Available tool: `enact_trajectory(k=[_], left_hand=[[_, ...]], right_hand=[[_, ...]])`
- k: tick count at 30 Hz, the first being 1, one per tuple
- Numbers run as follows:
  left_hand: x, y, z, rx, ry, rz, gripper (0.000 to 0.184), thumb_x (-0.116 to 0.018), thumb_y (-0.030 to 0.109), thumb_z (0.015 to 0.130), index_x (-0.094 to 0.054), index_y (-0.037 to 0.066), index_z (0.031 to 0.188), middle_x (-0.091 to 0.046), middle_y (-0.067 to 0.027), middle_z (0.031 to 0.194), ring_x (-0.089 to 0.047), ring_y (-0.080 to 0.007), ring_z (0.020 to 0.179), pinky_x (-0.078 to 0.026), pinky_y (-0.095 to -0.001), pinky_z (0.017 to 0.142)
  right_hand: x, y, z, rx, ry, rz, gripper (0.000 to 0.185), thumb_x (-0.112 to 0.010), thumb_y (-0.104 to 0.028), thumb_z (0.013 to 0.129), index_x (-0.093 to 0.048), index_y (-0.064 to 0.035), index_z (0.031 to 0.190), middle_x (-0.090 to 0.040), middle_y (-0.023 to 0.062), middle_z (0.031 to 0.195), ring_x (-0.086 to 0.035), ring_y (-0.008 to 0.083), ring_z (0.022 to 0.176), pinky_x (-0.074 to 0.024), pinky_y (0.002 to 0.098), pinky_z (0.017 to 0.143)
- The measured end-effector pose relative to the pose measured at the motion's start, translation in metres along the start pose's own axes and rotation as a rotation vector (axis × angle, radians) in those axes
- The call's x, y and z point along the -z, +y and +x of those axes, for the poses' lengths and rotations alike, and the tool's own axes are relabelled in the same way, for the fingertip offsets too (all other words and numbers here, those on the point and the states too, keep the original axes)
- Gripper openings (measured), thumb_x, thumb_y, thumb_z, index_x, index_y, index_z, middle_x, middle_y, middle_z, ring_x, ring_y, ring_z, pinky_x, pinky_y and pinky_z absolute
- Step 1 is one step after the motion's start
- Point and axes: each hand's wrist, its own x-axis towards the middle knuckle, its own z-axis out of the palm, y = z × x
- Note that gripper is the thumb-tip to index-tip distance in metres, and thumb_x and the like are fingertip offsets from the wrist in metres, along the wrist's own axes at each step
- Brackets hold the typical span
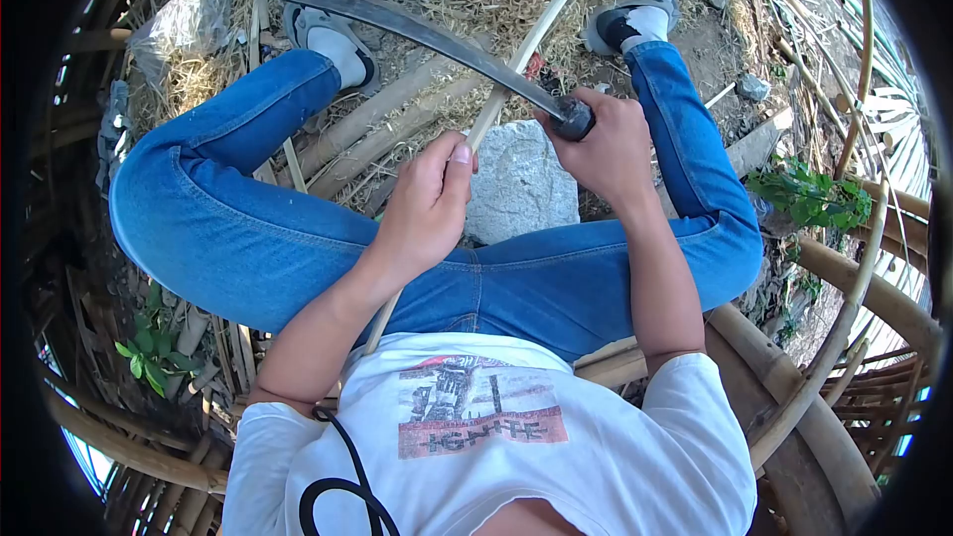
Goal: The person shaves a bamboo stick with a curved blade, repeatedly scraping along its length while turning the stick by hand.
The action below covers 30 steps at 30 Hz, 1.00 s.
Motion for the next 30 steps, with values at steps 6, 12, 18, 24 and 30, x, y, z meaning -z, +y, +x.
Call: enact_trajectory(k=[6, 12, 18, 24, 30], left_hand=[[-0.004, -0.002, -0.003, 0.042, -0.059, -0.024, 0.032, -0.040, 0.024, 0.109, -0.053, 0.002, 0.089, -0.048, -0.0071, 0.058, -0.050, -0.0186, 0.053, -0.040, -0.0381, 0.055], [-0.006, -0.001, -0.005, 0.018, -0.071, 0.009, 0.033, -0.039, 0.024, 0.109, -0.052, 0.002, 0.089, -0.047, -0.0066, 0.058, -0.048, -0.0183, 0.052, -0.039, -0.0380, 0.055], [-0.004, 0.005, -0.006, 0.046, -0.079, -0.002, 0.033, -0.038, 0.025, 0.110, -0.051, 0.003, 0.090, -0.043, -0.0035, 0.058, -0.042, -0.0141, 0.052, -0.035, -0.0344, 0.053], [-0.006, -0.002, -0.014, -0.011, -0.162, 0.006, 0.033, -0.035, 0.027, 0.112, -0.048, 0.006, 0.092, -0.035, 0.0039, 0.060, -0.031, -0.0063, 0.053, -0.029, -0.0274, 0.050], [-0.009, 0.001, -0.015, -0.020, -0.180, 0.009, 0.033, -0.035, 0.028, 0.112, -0.049, 0.005, 0.093, -0.035, 0.0042, 0.061, -0.031, -0.0062, 0.055, -0.029, -0.0273, 0.051]], right_hand=[[-0.004, 0.011, 0.001, 0.004, 0.017, -0.054, 0.018, -0.076, -0.023, 0.074, -0.072, -0.0054, 0.078, -0.064, 0.0180, 0.063, -0.065, 0.0384, 0.063, -0.0509, 0.0450, 0.061], [0.002, 0.013, 0.007, -0.091, -0.052, -0.144, 0.027, -0.068, -0.015, 0.064, -0.078, -0.0110, 0.088, -0.068, 0.0207, 0.070, -0.069, 0.0407, 0.074, -0.0560, 0.0495, 0.075], [0.006, 0.010, 0.013, -0.102, -0.057, -0.159, 0.030, -0.068, -0.015, 0.064, -0.079, -0.0119, 0.092, -0.069, 0.0204, 0.072, -0.069, 0.0397, 0.074, -0.0569, 0.0479, 0.076], [0.017, 0.046, 0.022, -0.200, 0.128, -0.146, 0.029, -0.076, -0.026, 0.076, -0.080, -0.0146, 0.101, -0.071, 0.0209, 0.078, -0.070, 0.0401, 0.077, -0.0574, 0.0477, 0.076], [0.019, 0.054, 0.020, -0.145, 0.104, -0.173, 0.027, -0.076, -0.027, 0.077, -0.080, -0.0104, 0.098, -0.070, 0.0217, 0.076, -0.070, 0.0402, 0.076, -0.0570, 0.0470, 0.072]])
